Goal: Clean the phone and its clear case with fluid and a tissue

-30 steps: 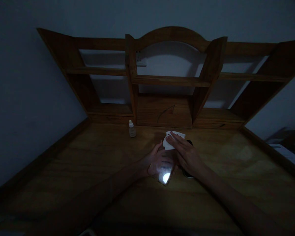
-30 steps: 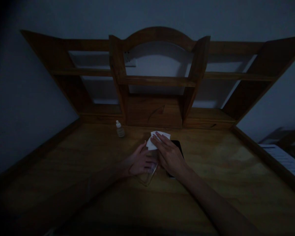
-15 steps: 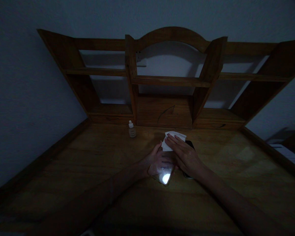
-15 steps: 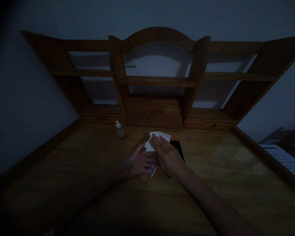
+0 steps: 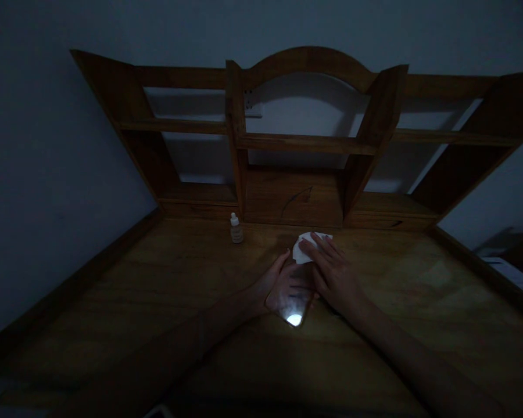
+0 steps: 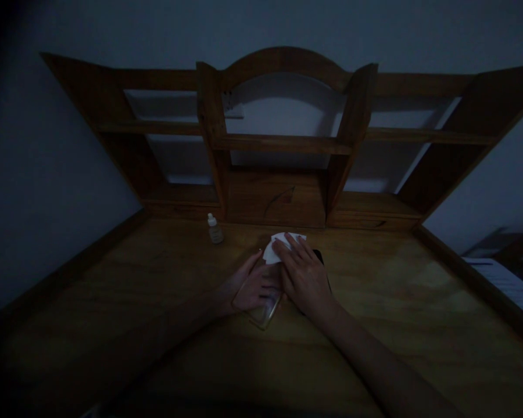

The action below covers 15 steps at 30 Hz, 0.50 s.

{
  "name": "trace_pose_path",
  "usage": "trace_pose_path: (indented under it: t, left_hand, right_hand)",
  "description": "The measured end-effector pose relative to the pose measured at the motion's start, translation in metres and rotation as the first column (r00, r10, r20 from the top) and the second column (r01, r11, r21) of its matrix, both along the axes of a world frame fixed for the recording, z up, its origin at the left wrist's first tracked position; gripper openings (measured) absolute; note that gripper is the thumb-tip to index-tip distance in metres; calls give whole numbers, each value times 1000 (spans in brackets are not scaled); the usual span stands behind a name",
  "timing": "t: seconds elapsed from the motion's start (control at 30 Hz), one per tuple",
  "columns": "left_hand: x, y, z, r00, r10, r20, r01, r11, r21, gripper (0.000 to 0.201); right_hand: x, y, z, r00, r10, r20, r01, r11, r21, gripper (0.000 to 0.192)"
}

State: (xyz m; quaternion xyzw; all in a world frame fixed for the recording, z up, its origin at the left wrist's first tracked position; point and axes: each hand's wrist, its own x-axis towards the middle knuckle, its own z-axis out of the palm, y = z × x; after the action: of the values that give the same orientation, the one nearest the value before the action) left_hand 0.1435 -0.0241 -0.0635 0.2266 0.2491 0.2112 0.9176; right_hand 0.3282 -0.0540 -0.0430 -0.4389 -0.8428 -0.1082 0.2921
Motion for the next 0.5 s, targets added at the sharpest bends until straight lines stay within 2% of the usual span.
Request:
trace_pose_path:
  t: [0.33,0.5]
  left_hand:
    - [-2,-2,2,1000,6,-1,-6,1000,20,65]
    - [-1,-2,0,1000,-8,6,8,1000,17,65]
  right_hand:
    - [5,0,-5,998,-21,-65,23,999,33,51]
    - [2,1,-5,999,31,-22,-31,999,7,59]
